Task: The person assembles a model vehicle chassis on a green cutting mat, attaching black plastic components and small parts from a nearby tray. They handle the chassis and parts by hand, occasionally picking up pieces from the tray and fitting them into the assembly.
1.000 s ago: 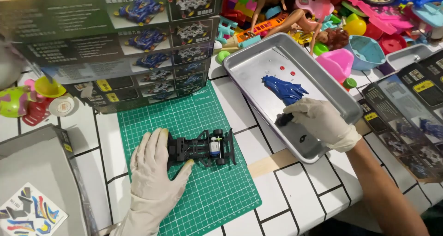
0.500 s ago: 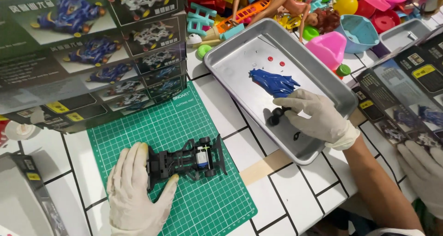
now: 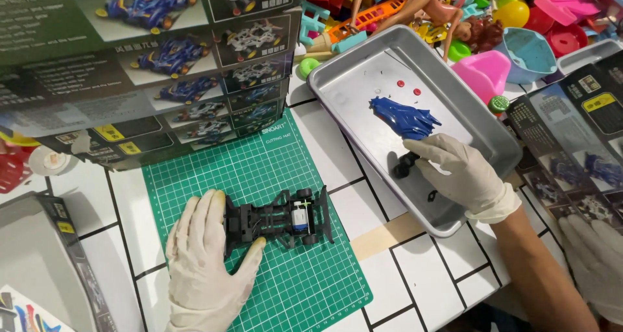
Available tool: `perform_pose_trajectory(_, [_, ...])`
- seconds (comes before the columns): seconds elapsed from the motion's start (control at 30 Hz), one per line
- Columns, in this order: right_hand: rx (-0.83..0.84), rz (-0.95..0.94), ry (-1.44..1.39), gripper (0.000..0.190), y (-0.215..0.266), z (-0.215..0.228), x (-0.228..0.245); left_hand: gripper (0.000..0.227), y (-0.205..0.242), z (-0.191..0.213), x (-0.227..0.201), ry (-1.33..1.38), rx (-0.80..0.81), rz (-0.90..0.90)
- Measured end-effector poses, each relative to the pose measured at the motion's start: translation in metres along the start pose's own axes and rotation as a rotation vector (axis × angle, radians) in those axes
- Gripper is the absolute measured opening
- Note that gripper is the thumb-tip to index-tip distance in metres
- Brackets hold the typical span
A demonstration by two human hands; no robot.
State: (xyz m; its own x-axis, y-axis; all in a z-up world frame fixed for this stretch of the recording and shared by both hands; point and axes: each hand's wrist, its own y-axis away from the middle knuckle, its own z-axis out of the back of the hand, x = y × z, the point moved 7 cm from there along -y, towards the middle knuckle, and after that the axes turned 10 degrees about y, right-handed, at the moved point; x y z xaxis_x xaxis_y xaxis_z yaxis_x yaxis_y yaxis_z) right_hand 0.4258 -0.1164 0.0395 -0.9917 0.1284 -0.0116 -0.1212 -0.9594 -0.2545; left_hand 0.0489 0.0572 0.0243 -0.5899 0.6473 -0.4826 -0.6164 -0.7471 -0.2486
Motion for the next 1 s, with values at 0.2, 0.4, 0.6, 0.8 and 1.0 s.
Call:
perform_pose_trajectory(0.2, [-0.182,0.216,0.013,0.038,-0.007,0.029,0.027,0.09,0.002,-0.004,0.005,0.015,-0.012,0.026])
perform_pose_trajectory(0.4, [-0.153,0.213,-0.035,0.029,0.002,0.014,0.016,0.093,0.004,-0.005,0.006,0.003,-0.02,0.012])
perform_pose_trajectory(0.6, [0.022,0.116,0.096,0.031,0.013,0.003,0.003,0.092,0.004,-0.008,0.009,-0.011,-0.018,0.013])
perform_pose_trajectory(0.8, [0.222,0.013,0.149,0.067,0.011,0.008,0.014,0.096,0.007,-0.013,0.011,-0.07,-0.018,0.019])
perform_pose_trajectory(1.0, [0.343,0.034,0.317,0.074,0.007,-0.001,0.017,0.093,0.007,-0.009,0.004,-0.08,-0.038,0.006])
